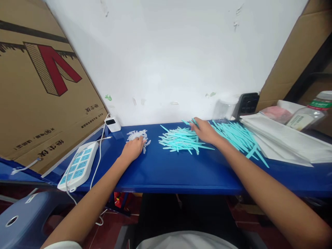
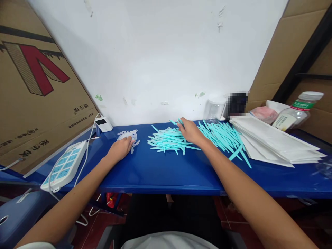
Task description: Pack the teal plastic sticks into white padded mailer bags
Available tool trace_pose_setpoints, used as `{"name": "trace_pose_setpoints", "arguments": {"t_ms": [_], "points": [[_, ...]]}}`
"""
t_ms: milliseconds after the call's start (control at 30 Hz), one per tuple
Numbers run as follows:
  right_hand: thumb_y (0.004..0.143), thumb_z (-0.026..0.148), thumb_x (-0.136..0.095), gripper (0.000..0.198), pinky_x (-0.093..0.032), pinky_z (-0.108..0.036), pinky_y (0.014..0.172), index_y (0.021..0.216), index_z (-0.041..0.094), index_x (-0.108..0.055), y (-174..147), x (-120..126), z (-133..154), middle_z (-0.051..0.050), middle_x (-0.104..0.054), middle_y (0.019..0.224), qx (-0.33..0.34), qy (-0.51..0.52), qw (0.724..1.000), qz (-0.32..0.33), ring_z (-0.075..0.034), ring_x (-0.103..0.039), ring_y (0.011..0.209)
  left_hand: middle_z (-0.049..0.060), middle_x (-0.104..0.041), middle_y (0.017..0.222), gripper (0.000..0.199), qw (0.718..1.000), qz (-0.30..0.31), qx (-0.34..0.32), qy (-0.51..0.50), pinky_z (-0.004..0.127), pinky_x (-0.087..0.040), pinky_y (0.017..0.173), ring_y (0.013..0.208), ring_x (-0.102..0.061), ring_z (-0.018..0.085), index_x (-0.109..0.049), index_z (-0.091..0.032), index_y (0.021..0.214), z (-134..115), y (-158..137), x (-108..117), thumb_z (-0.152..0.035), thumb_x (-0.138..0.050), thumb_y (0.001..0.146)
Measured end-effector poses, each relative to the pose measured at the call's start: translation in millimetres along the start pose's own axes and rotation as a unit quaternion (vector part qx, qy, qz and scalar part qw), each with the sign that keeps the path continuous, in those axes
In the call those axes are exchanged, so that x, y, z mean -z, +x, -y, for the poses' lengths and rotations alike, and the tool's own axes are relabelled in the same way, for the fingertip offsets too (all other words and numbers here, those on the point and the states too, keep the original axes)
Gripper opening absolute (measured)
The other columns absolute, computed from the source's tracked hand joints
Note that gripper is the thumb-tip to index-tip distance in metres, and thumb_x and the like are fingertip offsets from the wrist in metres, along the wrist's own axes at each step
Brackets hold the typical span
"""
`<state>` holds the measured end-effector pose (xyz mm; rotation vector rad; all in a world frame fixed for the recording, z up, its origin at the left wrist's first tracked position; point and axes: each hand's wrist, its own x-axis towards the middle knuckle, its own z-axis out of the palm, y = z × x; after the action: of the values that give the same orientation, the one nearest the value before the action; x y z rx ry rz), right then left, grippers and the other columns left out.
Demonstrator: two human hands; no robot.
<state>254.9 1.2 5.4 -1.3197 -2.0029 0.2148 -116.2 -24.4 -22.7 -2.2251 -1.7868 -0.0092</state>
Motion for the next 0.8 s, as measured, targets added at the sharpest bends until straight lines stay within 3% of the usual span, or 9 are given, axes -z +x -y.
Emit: {"name": "trace_pose_setpoints", "arguments": {"t_ms": [167, 233, 300, 367, 433, 567, 633, 733, 800], "points": [[0.102, 0.032, -0.046, 0.021, -0.038, -0.030, 0.068, 0.086, 0.022, -0.054, -1, 2, 3, -0.008, -0.074, 0.084, -0.010, 0.018, 1.000, -0.001, -0.021, -0.061, 0.070, 0.019, -0.070, 0.102, 0.044, 0.999, -0.038, 0.023, -0.023, 0.040, -0.051, 0.075, 0.089, -0.070, 0.035, -0.058, -0.013, 0.114, 13, 14, 8, -0.043, -0.028, 0.109], [0.101, 0.034, -0.047, 0.025, -0.039, -0.030, 0.070, 0.082, 0.021, -0.057, 0, 2, 5, -0.008, -0.074, 0.084, -0.011, 0.037, 0.999, 0.000, -0.020, -0.060, 0.072, 0.015, -0.068, 0.092, 0.041, 0.990, -0.077, 0.037, -0.115, 0.036, -0.049, 0.073, 0.084, -0.069, 0.030, -0.058, -0.015, 0.103, 13, 25, 17, -0.045, -0.032, 0.109], [0.099, 0.037, -0.048, 0.031, -0.039, -0.030, 0.069, 0.079, 0.019, -0.062, 0, 3, 7, -0.007, -0.072, 0.082, -0.018, 0.063, 0.998, 0.011, -0.020, -0.058, 0.072, 0.008, -0.062, 0.078, 0.039, 0.948, -0.100, 0.036, -0.299, 0.029, -0.045, 0.065, 0.073, -0.063, 0.022, -0.055, -0.018, 0.088, 6, 39, 26, -0.048, -0.038, 0.107], [0.097, 0.039, -0.049, 0.033, -0.039, -0.030, 0.068, 0.079, 0.017, -0.066, 0, 3, 9, -0.006, -0.070, 0.079, -0.031, 0.091, 0.995, 0.025, -0.019, -0.057, 0.070, 0.001, -0.051, 0.066, 0.042, 0.831, -0.048, 0.038, -0.552, 0.022, -0.036, 0.051, 0.055, -0.049, 0.014, -0.050, -0.019, 0.081, -9, 54, 33, -0.052, -0.042, 0.106], [0.095, 0.038, -0.052, 0.030, -0.039, -0.030, 0.066, 0.081, 0.016, -0.068, -1, 4, 11, -0.006, -0.070, 0.080, -0.046, 0.114, 0.992, 0.034, -0.018, -0.055, 0.069, -0.006, -0.039, 0.060, 0.045, 0.781, 0.001, 0.026, -0.624, 0.019, -0.026, 0.042, 0.043, -0.033, 0.009, -0.048, -0.020, 0.086, -29, 68, 37, -0.059, -0.036, 0.106], [0.093, 0.041, -0.055, 0.030, -0.039, -0.030, 0.062, 0.085, 0.016, -0.069, -2, 8, 15, -0.005, -0.070, 0.081, -0.051, 0.144, 0.987, 0.048, -0.016, -0.053, 0.063, -0.009, -0.033, 0.061, 0.039, 0.513, 0.161, 0.000, -0.843, 0.015, -0.013, 0.035, 0.040, -0.024, 0.005, -0.048, -0.019, 0.087, -59, 83, 39, -0.053, -0.065, 0.096], [0.096, 0.046, -0.054, 0.033, -0.040, -0.029, 0.060, 0.088, 0.017, -0.068, -3, 8, 17, -0.005, -0.068, 0.079, -0.038, 0.173, 0.982, 0.061, -0.015, -0.053, 0.061, -0.008, -0.033, 0.060, 0.034, 0.412, 0.216, 0.001, -0.885, 0.015, -0.014, 0.033, 0.040, -0.025, 0.005, -0.048, -0.019, 0.085, -64, 83, 36, -0.045, -0.064, 0.099], [0.097, 0.052, -0.052, 0.036, -0.040, -0.029, 0.056, 0.094, 0.018, -0.064, -4, 6, 18, -0.005, -0.069, 0.085, -0.028, 0.222, 0.972, 0.075, -0.014, -0.053, 0.058, -0.007, -0.032, 0.059, 0.030, 0.315, 0.254, 0.019, -0.914, 0.016, -0.017, 0.032, 0.039, -0.026, 0.006, -0.049, -0.018, 0.084, -64, 76, 29, -0.037, -0.049, 0.106], [0.098, 0.054, -0.052, 0.036, -0.041, -0.029, 0.055, 0.095, 0.019, -0.062, -4, 4, 17, -0.006, -0.070, 0.089, -0.030, 0.231, 0.970, 0.076, -0.013, -0.051, 0.055, -0.006, -0.033, 0.059, 0.034, 0.296, 0.262, 0.031, -0.918, 0.016, -0.018, 0.031, 0.039, -0.028, 0.007, -0.050, -0.017, 0.084, -62, 71, 24, -0.036, -0.040, 0.109]]}}
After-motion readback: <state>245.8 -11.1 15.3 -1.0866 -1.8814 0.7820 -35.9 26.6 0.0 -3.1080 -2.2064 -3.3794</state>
